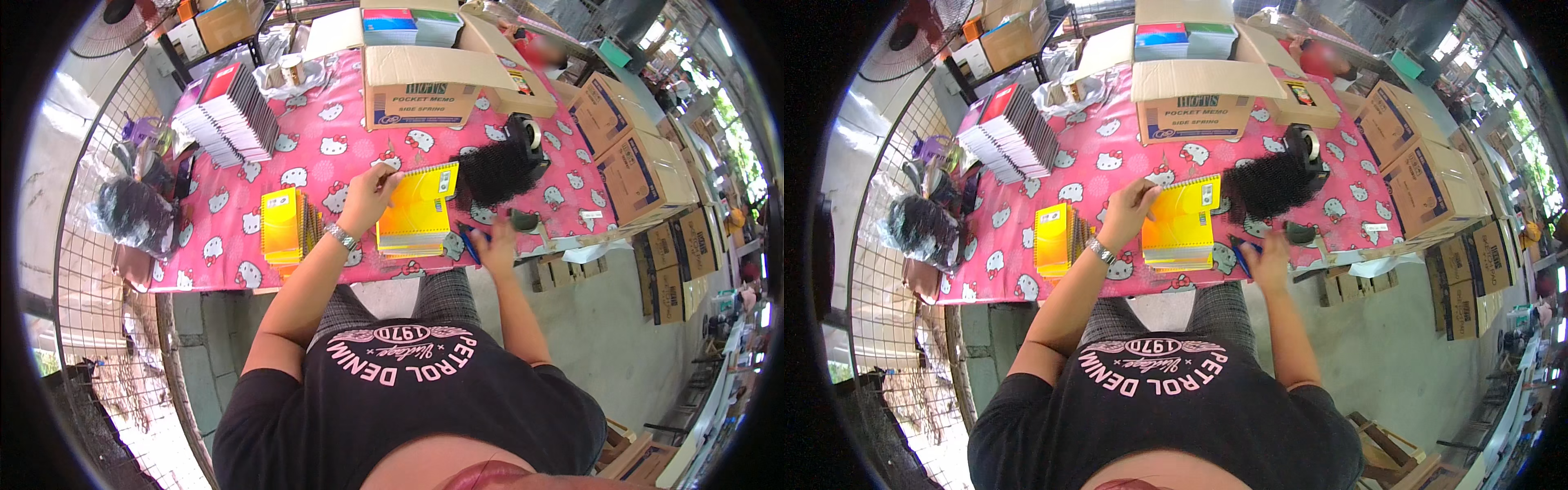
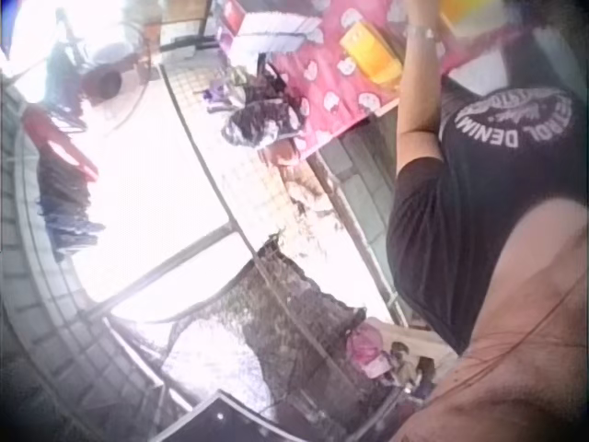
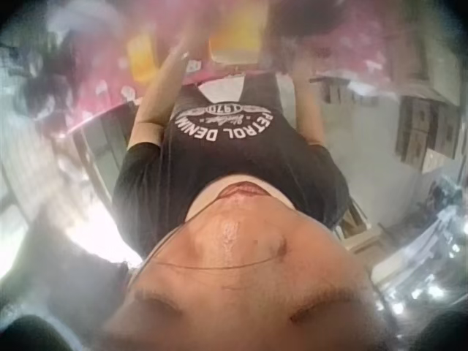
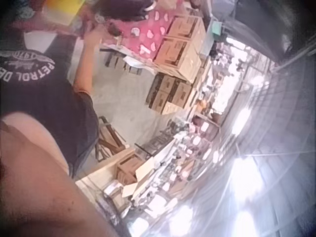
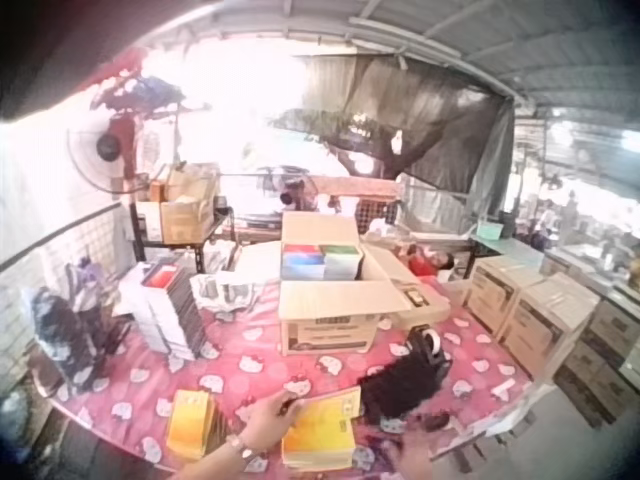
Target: The person assembles notebooks by hand, placing paper into covers and threading metal coils through the binding holes before placing the finished notebooks into a stack.
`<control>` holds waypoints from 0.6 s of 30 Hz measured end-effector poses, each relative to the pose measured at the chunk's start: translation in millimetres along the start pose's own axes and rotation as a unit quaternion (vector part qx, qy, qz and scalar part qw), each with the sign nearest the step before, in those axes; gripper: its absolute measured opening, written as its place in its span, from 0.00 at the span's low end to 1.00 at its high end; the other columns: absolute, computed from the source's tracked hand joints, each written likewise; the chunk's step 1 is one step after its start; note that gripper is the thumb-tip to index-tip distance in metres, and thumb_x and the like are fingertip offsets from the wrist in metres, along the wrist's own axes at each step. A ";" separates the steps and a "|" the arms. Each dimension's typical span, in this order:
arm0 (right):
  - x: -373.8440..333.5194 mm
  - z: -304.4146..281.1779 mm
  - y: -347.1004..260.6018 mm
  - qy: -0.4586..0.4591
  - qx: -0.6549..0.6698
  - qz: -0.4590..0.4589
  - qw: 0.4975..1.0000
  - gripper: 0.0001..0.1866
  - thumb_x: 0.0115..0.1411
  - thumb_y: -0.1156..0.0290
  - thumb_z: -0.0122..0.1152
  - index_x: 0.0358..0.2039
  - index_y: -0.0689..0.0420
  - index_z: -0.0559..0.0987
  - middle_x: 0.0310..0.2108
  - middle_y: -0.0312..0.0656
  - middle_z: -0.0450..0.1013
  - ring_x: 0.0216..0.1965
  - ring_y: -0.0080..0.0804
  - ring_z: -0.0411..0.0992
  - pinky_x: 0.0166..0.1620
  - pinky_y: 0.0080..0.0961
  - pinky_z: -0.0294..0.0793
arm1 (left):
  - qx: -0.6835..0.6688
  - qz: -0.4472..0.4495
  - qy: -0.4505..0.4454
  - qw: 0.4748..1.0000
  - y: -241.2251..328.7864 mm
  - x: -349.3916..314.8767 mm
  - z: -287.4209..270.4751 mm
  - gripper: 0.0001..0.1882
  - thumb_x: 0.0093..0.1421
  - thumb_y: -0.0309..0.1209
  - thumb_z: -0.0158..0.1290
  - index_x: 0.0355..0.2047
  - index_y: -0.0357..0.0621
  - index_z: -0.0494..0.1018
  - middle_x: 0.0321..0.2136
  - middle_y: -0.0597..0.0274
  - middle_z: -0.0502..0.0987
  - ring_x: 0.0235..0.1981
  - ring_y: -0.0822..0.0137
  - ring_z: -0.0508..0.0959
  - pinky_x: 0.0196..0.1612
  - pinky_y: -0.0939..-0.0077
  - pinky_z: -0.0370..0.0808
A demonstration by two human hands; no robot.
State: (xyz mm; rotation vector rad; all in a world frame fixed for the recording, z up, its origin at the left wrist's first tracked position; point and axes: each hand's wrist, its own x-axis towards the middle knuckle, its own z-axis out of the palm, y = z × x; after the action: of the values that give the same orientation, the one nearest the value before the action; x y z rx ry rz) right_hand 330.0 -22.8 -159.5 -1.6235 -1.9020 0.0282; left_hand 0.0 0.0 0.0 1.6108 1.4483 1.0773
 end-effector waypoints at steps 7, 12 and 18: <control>1.2 -14.8 -42.3 -0.006 0.081 0.080 0.993 0.29 0.53 0.63 0.65 0.54 0.60 0.71 0.46 0.54 0.68 0.48 0.52 0.67 0.54 0.45 0.65 | -0.053 0.078 0.026 0.995 -13.8 -1.4 9.9 0.14 0.60 0.31 0.58 0.42 0.33 0.75 0.27 0.55 0.79 0.23 0.70 0.81 0.27 0.77 0.76; 38.4 -79.0 -145.4 0.025 0.234 -0.080 0.969 0.30 0.51 0.65 0.67 0.55 0.58 0.72 0.47 0.49 0.67 0.51 0.45 0.67 0.54 0.39 0.66 | -0.046 0.010 0.038 0.998 -4.7 -9.9 10.0 0.12 0.59 0.29 0.58 0.39 0.32 0.76 0.27 0.54 0.80 0.25 0.69 0.82 0.30 0.77 0.77; 50.8 -82.2 -198.4 -0.016 0.155 -0.171 0.973 0.31 0.48 0.66 0.69 0.54 0.58 0.73 0.49 0.46 0.69 0.51 0.46 0.67 0.55 0.39 0.66 | -0.034 0.088 0.066 0.993 -13.6 -13.0 14.7 0.09 0.59 0.24 0.56 0.38 0.31 0.77 0.29 0.53 0.80 0.25 0.67 0.83 0.29 0.76 0.77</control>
State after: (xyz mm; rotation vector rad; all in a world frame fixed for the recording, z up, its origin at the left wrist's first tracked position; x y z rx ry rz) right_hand 191.1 -55.6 8.8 -1.0838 -2.0583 0.1984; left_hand 7.7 -10.8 -19.8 1.6697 1.3574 1.3421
